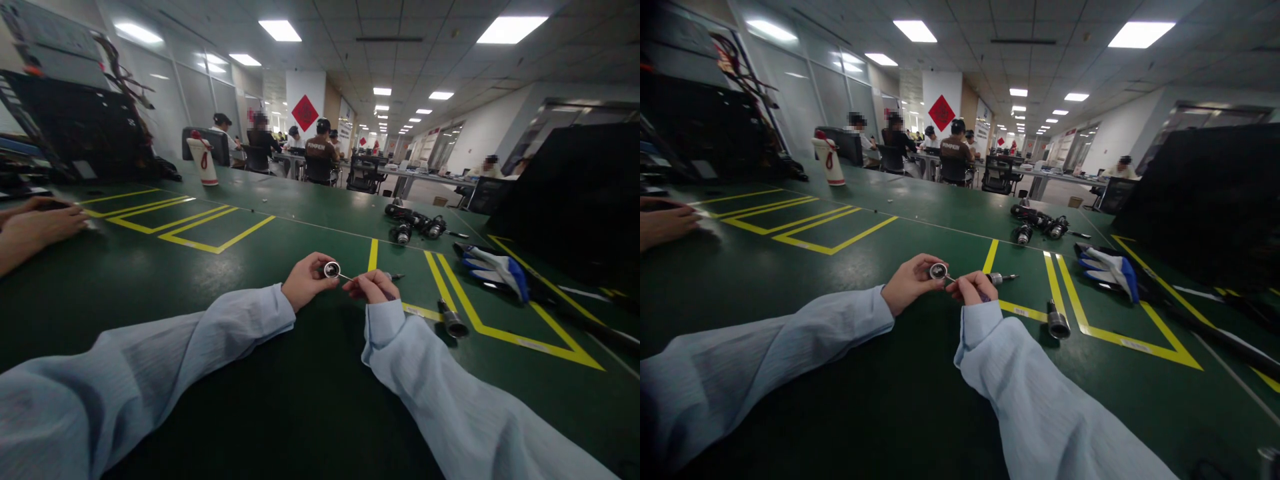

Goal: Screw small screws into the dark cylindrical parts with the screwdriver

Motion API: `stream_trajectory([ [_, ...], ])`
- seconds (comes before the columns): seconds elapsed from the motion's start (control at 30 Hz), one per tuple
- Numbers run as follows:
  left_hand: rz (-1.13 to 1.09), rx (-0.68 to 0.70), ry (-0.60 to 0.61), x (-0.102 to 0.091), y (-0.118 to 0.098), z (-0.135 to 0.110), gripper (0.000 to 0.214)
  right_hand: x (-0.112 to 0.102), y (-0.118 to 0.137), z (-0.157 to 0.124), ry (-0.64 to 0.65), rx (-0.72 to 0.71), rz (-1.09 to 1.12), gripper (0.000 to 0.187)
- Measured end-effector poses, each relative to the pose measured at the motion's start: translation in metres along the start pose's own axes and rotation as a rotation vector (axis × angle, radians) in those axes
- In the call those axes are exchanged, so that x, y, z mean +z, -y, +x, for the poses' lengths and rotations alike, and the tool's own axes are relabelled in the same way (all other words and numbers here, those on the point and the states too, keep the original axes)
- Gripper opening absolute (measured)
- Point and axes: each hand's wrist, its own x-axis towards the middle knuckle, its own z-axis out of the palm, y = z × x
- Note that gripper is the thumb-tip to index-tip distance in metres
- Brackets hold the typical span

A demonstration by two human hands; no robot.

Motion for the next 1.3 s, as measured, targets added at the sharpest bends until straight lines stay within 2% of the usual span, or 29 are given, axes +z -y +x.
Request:
stream_trajectory([
  [0.17, -0.034, 0.002, -0.145, 0.001, -0.002, 0.001, 0.037, 0.006, 0.006, -0.008, -0.051, -0.217, -0.193, 0.015],
  [0.3, 0.014, 0.054, -0.215, 0.001, -0.002, 0.002, 0.038, 0.007, 0.003, -0.005, -0.088, -0.42, -0.461, 0.019],
  [0.4, 0.138, 0.133, -0.126, 0.003, -0.004, -0.002, 0.035, 0.008, -0.003, -0.001, -0.07, -0.56, -0.622, 0.012],
  [0.53, 0.329, 0.278, 0.069, 0.007, -0.008, -0.013, 0.034, 0.01, -0.009, 0.001, 0.03, -0.624, -0.759, 0.022],
  [0.7, 0.452, 0.356, 0.086, 0.01, -0.009, -0.018, 0.037, 0.012, 0.003, -0.002, 0.101, -0.784, -0.827, 0.012],
  [0.8, 0.491, 0.406, 0.11, 0.009, -0.009, -0.016, 0.05, 0.005, 0.022, 0.007, -0.008, -0.86, -0.786, 0.012],
  [0.87, 0.548, 0.419, 0.116, 0.008, -0.009, -0.015, 0.058, -0.01, 0.038, 0.019, -0.15, -0.871, -0.816, 0.011],
  [0.93, 0.634, 0.435, 0.152, 0.007, -0.012, -0.016, 0.054, -0.034, 0.054, 0.033, -0.291, -0.861, -0.876, 0.011],
  [1.03, 0.789, 0.499, 0.276, 0.009, -0.019, -0.019, 0.043, -0.083, 0.07, 0.049, -0.473, -0.743, -1.05, 0.012],
  [1.1, 0.9, 0.563, 0.351, 0.015, -0.024, -0.022, 0.035, -0.117, 0.074, 0.052, -0.562, -0.596, -1.222, 0.014],
  [1.17, 0.974, 0.62, 0.387, 0.025, -0.028, -0.026, 0.028, -0.147, 0.072, 0.049, -0.617, -0.492, -1.264, 0.015],
  [1.23, 0.997, 0.647, 0.399, 0.04, -0.031, -0.029, 0.026, -0.17, 0.067, 0.044, -0.592, -0.255, -1.368, 0.012],
  [1.3, 0.985, 0.66, 0.42, 0.061, -0.033, -0.031, 0.026, -0.184, 0.06, 0.041, -0.57, -0.153, -1.399, 0.01],
])
